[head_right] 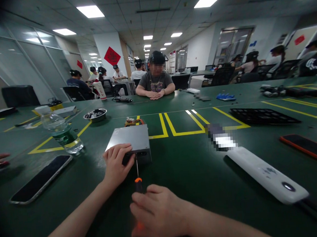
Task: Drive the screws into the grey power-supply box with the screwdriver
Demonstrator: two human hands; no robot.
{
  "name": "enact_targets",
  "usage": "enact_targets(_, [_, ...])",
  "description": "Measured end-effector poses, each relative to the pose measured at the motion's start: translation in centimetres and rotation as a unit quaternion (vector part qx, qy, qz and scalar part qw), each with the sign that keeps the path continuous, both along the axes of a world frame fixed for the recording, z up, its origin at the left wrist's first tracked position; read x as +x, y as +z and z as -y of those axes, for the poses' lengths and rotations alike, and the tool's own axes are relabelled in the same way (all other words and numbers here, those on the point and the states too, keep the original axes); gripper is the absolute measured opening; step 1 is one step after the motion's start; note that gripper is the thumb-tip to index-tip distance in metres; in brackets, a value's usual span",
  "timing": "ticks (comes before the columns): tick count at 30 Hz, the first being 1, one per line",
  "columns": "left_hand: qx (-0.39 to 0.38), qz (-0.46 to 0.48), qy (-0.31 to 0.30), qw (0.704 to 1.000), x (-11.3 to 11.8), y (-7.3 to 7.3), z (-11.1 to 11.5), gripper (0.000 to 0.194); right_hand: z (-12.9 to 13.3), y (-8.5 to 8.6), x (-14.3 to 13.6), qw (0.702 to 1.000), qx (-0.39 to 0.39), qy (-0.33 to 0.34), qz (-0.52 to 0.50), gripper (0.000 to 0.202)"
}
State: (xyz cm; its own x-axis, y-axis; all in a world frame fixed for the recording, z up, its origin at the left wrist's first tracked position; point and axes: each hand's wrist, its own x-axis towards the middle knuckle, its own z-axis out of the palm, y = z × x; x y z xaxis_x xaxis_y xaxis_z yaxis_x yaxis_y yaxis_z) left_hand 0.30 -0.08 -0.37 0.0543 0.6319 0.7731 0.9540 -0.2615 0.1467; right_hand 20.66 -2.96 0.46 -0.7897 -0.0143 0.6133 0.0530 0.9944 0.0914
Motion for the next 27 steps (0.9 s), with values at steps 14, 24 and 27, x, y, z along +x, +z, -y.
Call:
enact_targets(14, [0.004, -0.014, -0.008, 1.0, -0.16, 0.19, -0.22, 0.019, -0.49, 0.29, -0.01, 1.0, -0.01, 0.01, 0.008, 0.033])
enact_targets(24, [-0.004, -0.009, -0.002, 1.0, 0.07, 0.42, -0.04, 0.019, -0.69, 0.56, 0.49, 0.996, -0.068, 0.017, 0.061, 0.039])
enact_targets(27, [-0.008, -0.006, 0.0, 1.0, 0.05, 0.38, 0.0, 0.019, -0.51, 0.61, 0.52, 0.998, -0.049, 0.009, 0.05, 0.037])
